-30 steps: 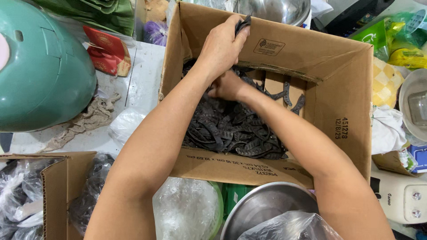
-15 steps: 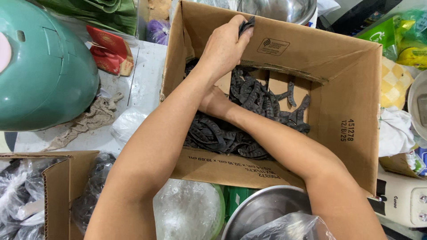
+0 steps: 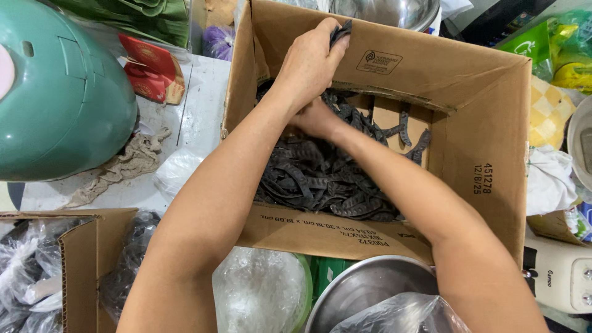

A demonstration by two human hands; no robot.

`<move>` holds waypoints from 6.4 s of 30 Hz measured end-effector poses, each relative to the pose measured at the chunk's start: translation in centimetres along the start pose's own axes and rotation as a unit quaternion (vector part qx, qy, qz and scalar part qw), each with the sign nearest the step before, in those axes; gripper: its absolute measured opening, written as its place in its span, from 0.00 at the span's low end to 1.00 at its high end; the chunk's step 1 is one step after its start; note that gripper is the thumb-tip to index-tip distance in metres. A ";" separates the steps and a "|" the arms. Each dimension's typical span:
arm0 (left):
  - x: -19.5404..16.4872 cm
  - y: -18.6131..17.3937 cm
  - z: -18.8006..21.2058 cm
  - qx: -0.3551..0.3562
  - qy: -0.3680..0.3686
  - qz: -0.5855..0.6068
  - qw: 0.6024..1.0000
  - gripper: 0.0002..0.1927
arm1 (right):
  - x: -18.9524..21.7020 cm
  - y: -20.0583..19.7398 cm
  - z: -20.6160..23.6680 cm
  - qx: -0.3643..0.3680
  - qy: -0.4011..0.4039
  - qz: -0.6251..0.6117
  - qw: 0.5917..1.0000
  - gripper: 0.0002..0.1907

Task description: The person takes dried dark pods from a large cardboard box, places a portion into a small clear plastic bag set in a metal bowl on a scale, ties the bag closed, and sets the filled bag into a second box with other finished bags, repeating the cycle.

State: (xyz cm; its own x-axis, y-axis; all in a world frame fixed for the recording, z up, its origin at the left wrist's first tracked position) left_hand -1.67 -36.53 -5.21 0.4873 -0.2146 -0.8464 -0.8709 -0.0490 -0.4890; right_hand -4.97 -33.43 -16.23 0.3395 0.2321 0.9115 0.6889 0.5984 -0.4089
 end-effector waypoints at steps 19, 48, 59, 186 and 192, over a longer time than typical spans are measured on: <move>-0.6 -0.4 -0.2 -0.041 0.061 -0.087 0.993 0.13 | 5.1 6.6 3.7 0.018 -0.360 0.262 0.895 0.16; -8.1 -9.1 8.8 0.027 -0.002 0.225 0.974 0.09 | 20.3 -13.1 19.5 0.007 0.065 -0.179 0.982 0.10; -34.7 -9.4 36.4 0.246 0.293 -0.132 0.914 0.16 | 33.9 -2.9 35.2 0.002 -0.037 -0.189 0.981 0.11; -33.6 -12.0 36.3 -0.059 0.310 -0.114 0.942 0.11 | 36.9 -9.8 48.4 -0.095 -0.156 0.383 0.905 0.10; -30.5 -6.9 32.3 0.093 0.091 0.312 0.941 0.15 | 38.7 -9.8 46.0 -0.197 -0.096 0.310 0.925 0.14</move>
State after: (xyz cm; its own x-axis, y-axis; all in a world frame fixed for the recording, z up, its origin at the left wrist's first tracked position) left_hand -8.47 1.84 17.15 -0.1485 -0.3086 -0.9395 -0.9496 0.3098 0.0483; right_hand -28.08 4.97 25.08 0.6545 0.5912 0.4714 0.5919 -0.0127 -0.8059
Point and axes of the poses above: each hand's wrist, its own z-axis away from the middle knuckle, its own y-axis out of the palm, x = y × z, the point moved 10 cm from there along -z, towards the middle knuckle, and after that the axes turned 8 degrees about -z, right-handed, at the moved point
